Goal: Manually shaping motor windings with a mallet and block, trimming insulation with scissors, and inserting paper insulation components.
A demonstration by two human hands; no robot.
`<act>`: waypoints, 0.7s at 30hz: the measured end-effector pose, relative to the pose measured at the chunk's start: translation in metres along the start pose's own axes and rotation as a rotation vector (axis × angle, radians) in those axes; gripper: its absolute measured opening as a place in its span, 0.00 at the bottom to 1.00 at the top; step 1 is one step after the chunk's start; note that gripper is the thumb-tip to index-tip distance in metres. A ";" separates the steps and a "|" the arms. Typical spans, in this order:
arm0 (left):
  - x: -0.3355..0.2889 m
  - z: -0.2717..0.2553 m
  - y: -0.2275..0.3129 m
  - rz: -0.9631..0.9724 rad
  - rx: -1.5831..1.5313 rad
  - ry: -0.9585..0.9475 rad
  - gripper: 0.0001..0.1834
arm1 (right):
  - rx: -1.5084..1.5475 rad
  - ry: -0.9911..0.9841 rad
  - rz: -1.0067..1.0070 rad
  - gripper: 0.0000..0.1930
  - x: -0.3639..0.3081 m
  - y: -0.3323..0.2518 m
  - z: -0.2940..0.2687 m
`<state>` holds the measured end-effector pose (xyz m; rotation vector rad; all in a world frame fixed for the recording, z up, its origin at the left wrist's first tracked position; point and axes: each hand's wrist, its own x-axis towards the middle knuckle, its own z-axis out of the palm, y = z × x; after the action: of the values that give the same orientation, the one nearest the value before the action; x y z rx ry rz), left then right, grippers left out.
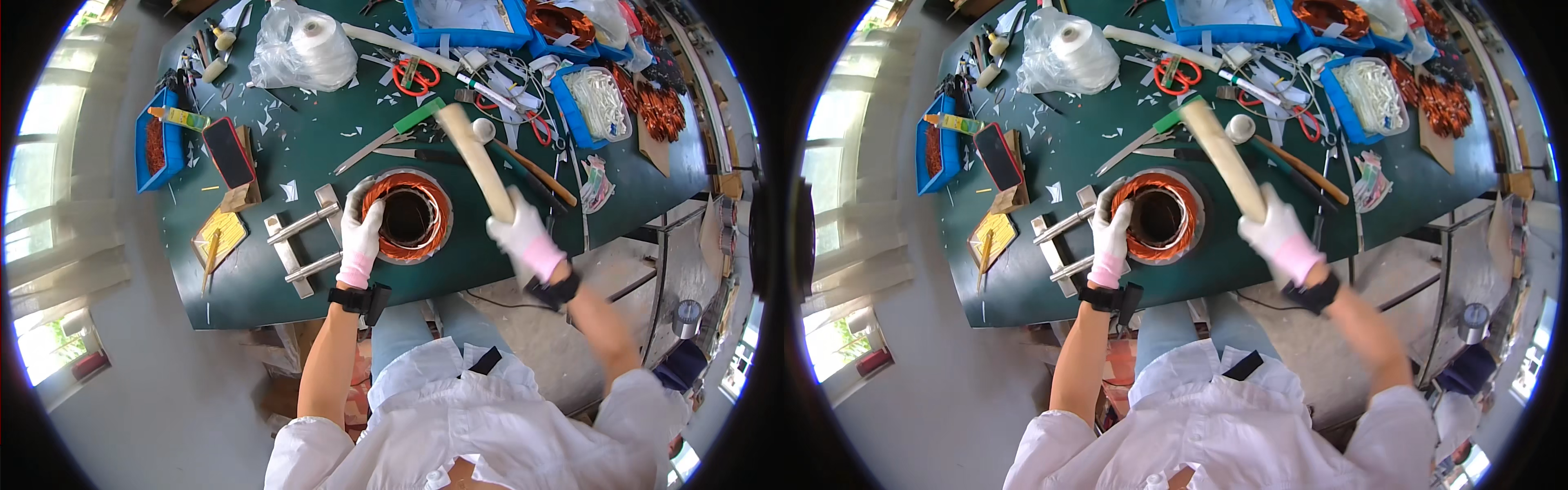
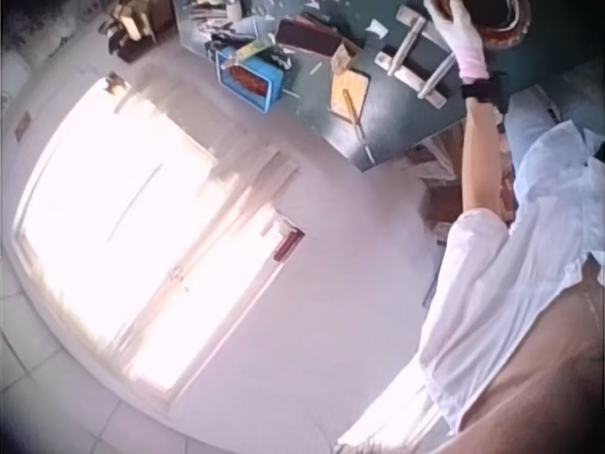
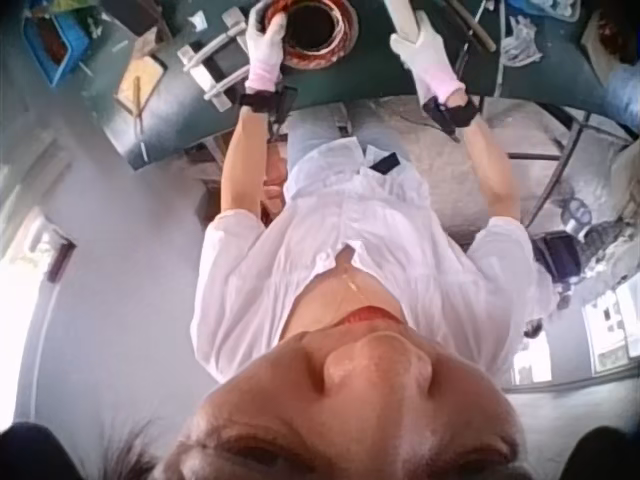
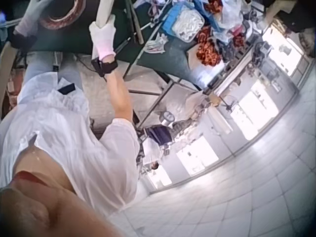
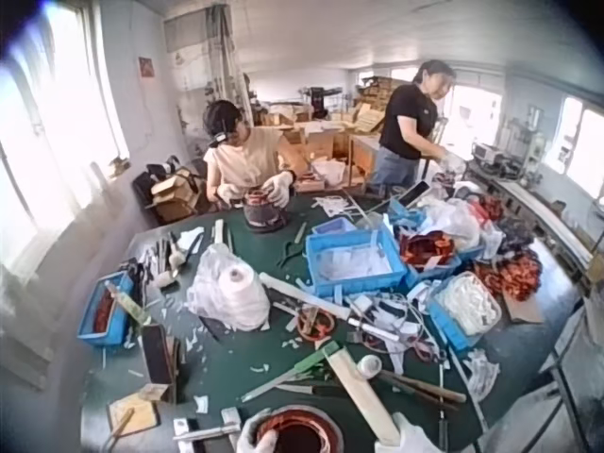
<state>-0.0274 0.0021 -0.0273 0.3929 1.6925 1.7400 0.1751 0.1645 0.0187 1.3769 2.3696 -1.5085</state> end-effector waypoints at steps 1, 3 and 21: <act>-0.002 0.003 -0.002 0.004 -0.006 0.006 0.19 | 0.165 0.064 0.089 0.21 -0.015 0.001 0.022; -0.007 0.006 -0.008 0.035 -0.046 0.059 0.19 | 0.082 -0.103 0.006 0.21 -0.032 0.027 0.044; -0.030 0.000 -0.015 -0.115 -0.013 0.232 0.27 | -0.694 0.075 -0.311 0.26 -0.019 -0.007 0.004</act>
<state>-0.0016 -0.0186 -0.0351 0.0880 1.8252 1.7649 0.1801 0.1475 0.0303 0.9380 2.8341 -0.5337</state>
